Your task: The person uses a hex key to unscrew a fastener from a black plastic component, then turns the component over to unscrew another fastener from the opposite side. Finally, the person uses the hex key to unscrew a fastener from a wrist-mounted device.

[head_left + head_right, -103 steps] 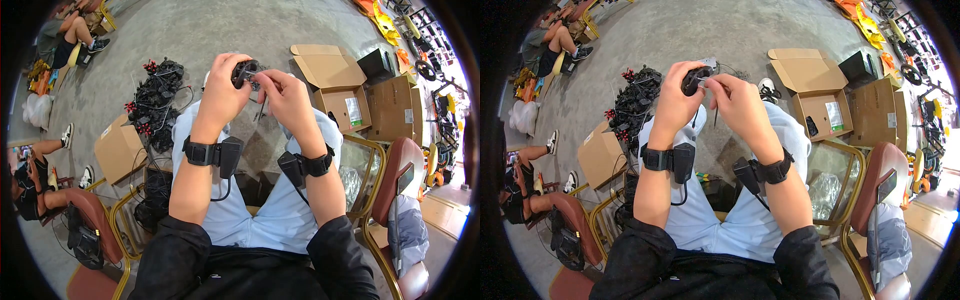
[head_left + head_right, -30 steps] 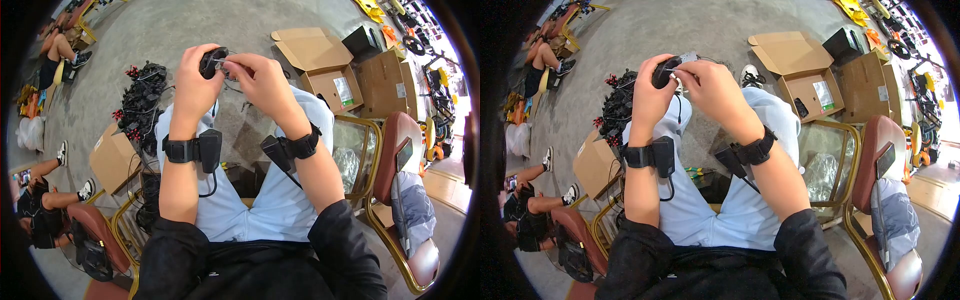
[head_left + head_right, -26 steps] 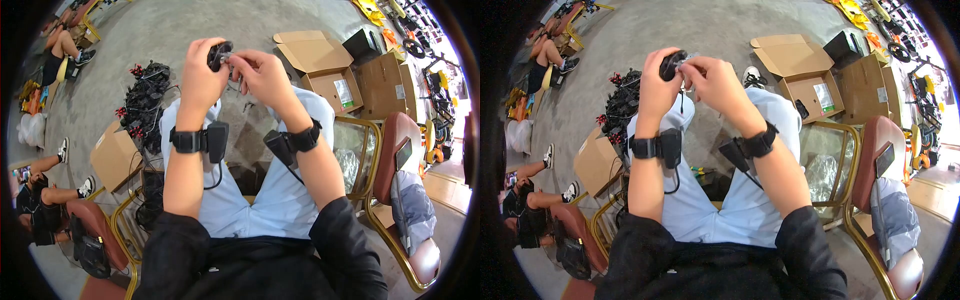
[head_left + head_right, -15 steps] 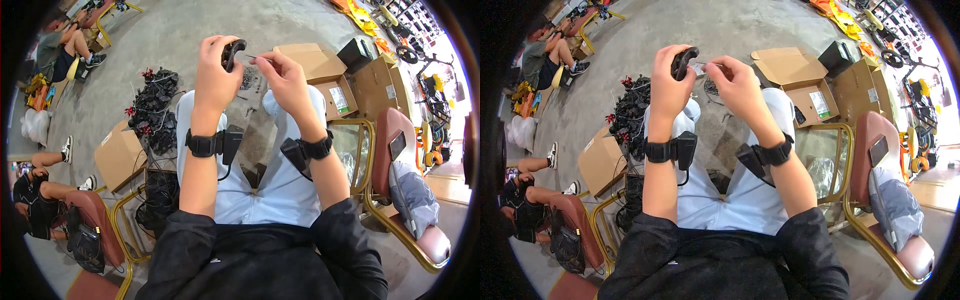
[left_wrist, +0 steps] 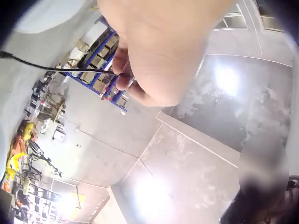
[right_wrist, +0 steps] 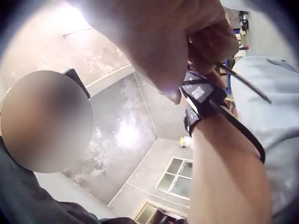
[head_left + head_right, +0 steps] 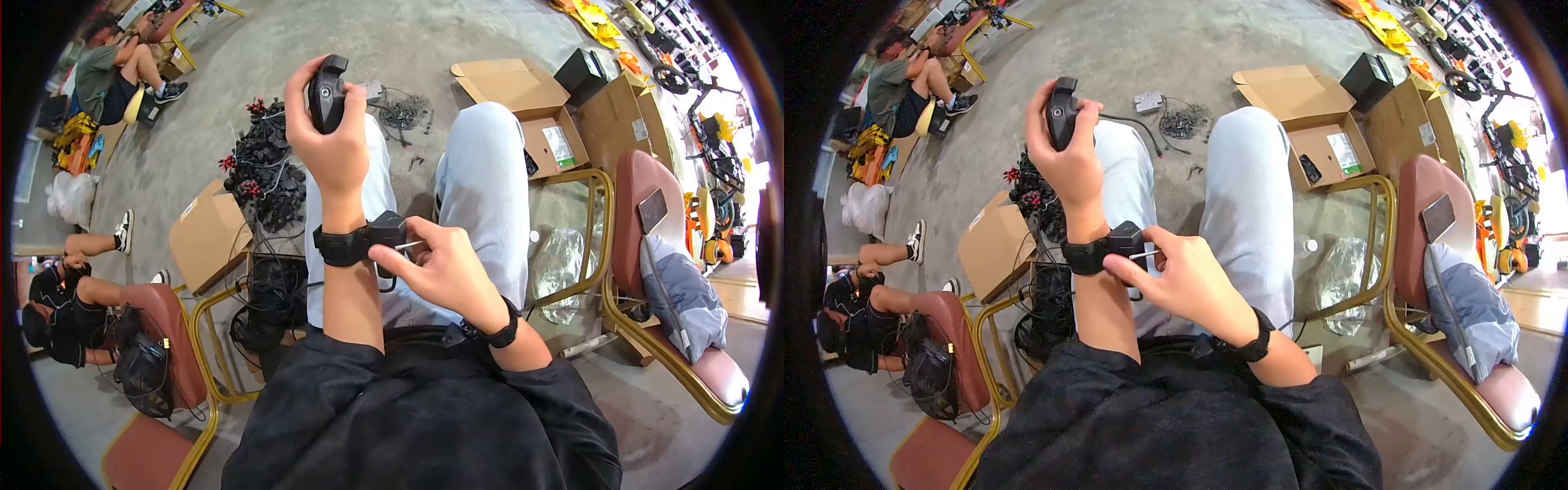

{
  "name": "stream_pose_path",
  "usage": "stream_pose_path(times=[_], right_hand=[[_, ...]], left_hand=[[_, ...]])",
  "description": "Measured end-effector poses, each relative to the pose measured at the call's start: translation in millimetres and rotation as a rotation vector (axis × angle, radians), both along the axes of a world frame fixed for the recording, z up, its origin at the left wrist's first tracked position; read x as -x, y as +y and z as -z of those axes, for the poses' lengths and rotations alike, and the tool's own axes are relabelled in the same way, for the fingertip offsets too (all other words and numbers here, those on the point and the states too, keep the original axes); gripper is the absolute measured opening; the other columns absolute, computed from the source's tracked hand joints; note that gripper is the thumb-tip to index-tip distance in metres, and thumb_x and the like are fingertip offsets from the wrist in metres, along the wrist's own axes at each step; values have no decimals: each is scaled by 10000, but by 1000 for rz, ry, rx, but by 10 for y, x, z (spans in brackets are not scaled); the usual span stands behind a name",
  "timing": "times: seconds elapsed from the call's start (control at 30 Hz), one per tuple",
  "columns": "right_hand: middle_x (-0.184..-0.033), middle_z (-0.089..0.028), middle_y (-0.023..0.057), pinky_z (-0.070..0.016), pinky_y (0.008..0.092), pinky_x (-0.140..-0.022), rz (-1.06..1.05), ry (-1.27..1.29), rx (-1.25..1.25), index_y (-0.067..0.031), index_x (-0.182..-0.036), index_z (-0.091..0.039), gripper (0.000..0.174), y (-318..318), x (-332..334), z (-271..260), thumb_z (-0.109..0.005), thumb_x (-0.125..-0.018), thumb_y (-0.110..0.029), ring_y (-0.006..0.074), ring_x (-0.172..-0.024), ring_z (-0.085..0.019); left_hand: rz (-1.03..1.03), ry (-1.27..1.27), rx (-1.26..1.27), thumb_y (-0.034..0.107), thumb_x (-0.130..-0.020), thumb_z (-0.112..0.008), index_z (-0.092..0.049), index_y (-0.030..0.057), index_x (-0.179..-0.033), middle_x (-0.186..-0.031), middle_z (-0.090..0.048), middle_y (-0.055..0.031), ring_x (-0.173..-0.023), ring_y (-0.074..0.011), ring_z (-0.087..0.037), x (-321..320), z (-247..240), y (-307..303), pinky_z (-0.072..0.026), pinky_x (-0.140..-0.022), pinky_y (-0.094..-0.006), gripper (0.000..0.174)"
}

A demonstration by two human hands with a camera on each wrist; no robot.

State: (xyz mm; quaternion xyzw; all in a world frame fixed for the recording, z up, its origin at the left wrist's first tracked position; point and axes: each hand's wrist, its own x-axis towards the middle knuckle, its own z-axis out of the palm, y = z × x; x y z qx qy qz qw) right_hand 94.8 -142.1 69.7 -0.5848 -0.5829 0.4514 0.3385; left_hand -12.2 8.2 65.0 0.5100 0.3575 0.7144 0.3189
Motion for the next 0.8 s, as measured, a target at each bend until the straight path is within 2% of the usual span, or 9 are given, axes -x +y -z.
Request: stream_pose_path(times=[0.17,0.23,0.3,0.37,0.4,0.57,0.67,0.77,0.8], right_hand=[[-639,-641,43,-432,267,-522,79,42,131,81,-977,-711,375,59,7,404,-725,-931,-291,41,-574,-488],[-559,-609,145,-464,335,-506,93,143,172,111,-789,-656,524,59,-14,468,-715,-915,-394,138,-507,-591],[-566,-617,145,-469,332,-513,89,138,182,115,-795,-663,521,59,-8,484,-707,-921,-389,122,-524,-593],[-574,-624,145,-474,329,-520,91,136,190,118,-802,-669,518,82,-15,474,-700,-926,-383,106,-540,-595],[-581,-633,144,-479,326,-526,58,98,221,118,-796,-668,515,88,-28,444,-694,-930,-378,102,-548,-599],[-585,-639,121,-482,318,-533,21,173,298,123,-782,-656,517,75,29,489,-683,-936,-369,85,-565,-585],[-568,-597,77,-453,309,-515,59,240,316,117,-755,-638,524,41,66,579,-674,-943,-371,61,-574,-523],[-558,-529,40,-414,303,-499,74,229,345,107,-745,-629,534,25,68,631,-669,-952,-384,53,-587,-452],[-557,-506,30,-398,306,-493,81,250,354,104,-743,-626,542,24,68,633,-667,-955,-393,53,-590,-433]], left_hand=[[-69,-9,-34,-67,-830,-658,-588,-10,-1187,-1126,-579,-73,-918,-124,-572,-53,327,-13,-509,-779,-248,369],[-118,12,-73,-53,-834,-643,-546,-14,-1229,-948,-655,-92,-772,-123,-611,-52,419,-16,-479,-703,-243,408],[-144,35,-58,-48,-836,-638,-533,-7,-1240,-947,-658,-100,-749,-125,-605,-58,464,-20,-476,-689,-245,419],[-39,-119,-34,-81,-803,-663,-559,-18,-1206,-1225,-565,-103,-952,-147,-569,-80,426,-84,-522,-784,-262,420],[9,-119,-29,-85,-799,-662,-545,-27,-1209,-1248,-558,-130,-978,-160,-571,-34,405,-103,-533,-782,-275,430],[-115,-81,-146,-73,-794,-664,-534,-36,-1202,-1235,-549,-193,-996,-198,-571,-36,314,-122,-536,-791,-296,430],[-160,6,-286,-46,-788,-674,-537,-29,-1188,-1221,-548,-212,-1008,-221,-574,-8,372,-108,-533,-801,-304,423],[-176,217,-400,-32,-819,-661,-443,-47,-1249,-1273,-515,-283,-661,-203,-617,58,419,-85,-552,-634,-308,483],[-175,217,-395,-32,-819,-661,-443,-47,-1249,-1273,-515,-283,-661,-203,-617,67,421,-83,-552,-634,-308,483]])
